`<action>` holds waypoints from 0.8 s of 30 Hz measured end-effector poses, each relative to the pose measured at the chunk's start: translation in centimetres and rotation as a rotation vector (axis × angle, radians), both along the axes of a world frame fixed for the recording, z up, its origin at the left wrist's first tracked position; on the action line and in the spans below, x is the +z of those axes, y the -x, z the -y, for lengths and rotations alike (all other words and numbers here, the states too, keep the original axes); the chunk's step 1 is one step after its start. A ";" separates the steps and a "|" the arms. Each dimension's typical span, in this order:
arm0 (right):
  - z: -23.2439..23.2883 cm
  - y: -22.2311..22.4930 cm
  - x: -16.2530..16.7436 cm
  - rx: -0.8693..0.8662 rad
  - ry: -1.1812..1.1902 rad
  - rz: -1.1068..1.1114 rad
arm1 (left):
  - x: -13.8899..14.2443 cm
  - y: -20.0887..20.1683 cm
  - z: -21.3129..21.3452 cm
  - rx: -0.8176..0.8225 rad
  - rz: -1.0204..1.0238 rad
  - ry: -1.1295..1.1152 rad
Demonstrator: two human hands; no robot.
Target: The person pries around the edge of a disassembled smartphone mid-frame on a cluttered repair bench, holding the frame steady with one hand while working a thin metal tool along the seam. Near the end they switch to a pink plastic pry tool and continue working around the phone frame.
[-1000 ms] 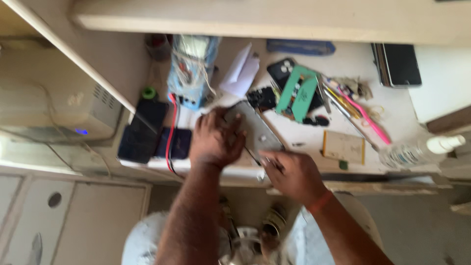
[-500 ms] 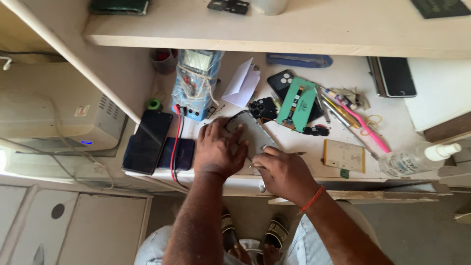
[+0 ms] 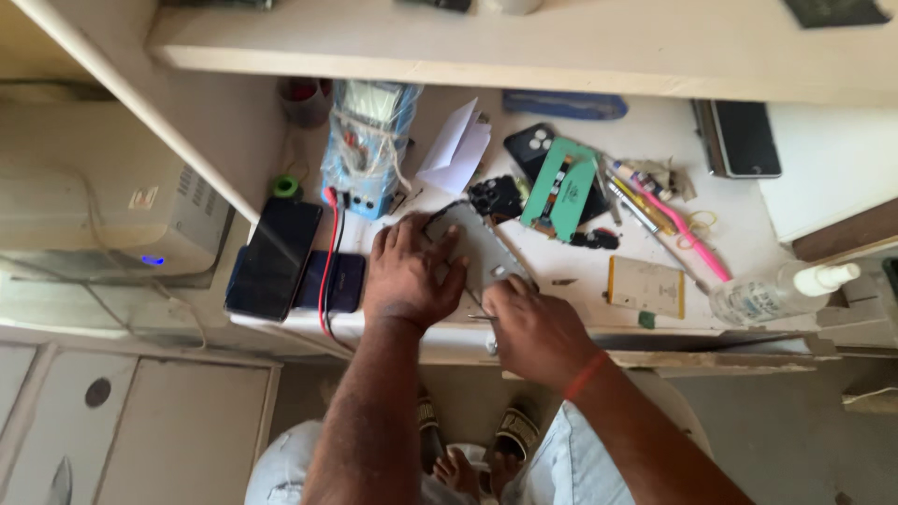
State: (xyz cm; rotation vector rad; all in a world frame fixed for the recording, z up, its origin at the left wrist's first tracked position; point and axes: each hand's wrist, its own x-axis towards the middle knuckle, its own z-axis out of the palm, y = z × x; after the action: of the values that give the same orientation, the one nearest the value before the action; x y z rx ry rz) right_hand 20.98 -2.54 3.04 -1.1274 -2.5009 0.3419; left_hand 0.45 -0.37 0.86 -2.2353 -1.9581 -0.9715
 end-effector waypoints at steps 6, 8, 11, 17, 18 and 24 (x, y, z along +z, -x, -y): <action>-0.8 -3.4 1.0 -0.068 0.218 -0.396 | -0.1 0.2 -0.1 -0.029 0.004 -0.009; -1.0 -3.5 0.8 -0.110 0.326 -0.489 | -0.2 0.6 -0.7 -0.031 0.001 -0.017; -0.6 -4.1 1.0 -0.074 0.467 -0.603 | -0.3 0.2 -0.1 -0.046 0.018 -0.004; -2.0 -4.1 1.7 -0.151 0.360 -0.366 | 0.3 0.3 -0.5 -0.034 0.038 0.018; -1.7 -3.9 1.7 -0.104 0.296 -0.391 | 0.1 0.2 0.0 -0.028 0.027 0.019; -0.9 -2.7 1.0 0.050 0.226 -0.318 | -0.3 0.1 0.0 -0.020 0.012 -0.011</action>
State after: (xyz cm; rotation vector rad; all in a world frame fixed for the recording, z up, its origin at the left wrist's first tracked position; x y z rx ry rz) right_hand 23.65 -1.69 4.03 -1.0014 -2.2518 0.7704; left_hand 0.31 -0.40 0.55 -2.2526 -1.9343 -0.9970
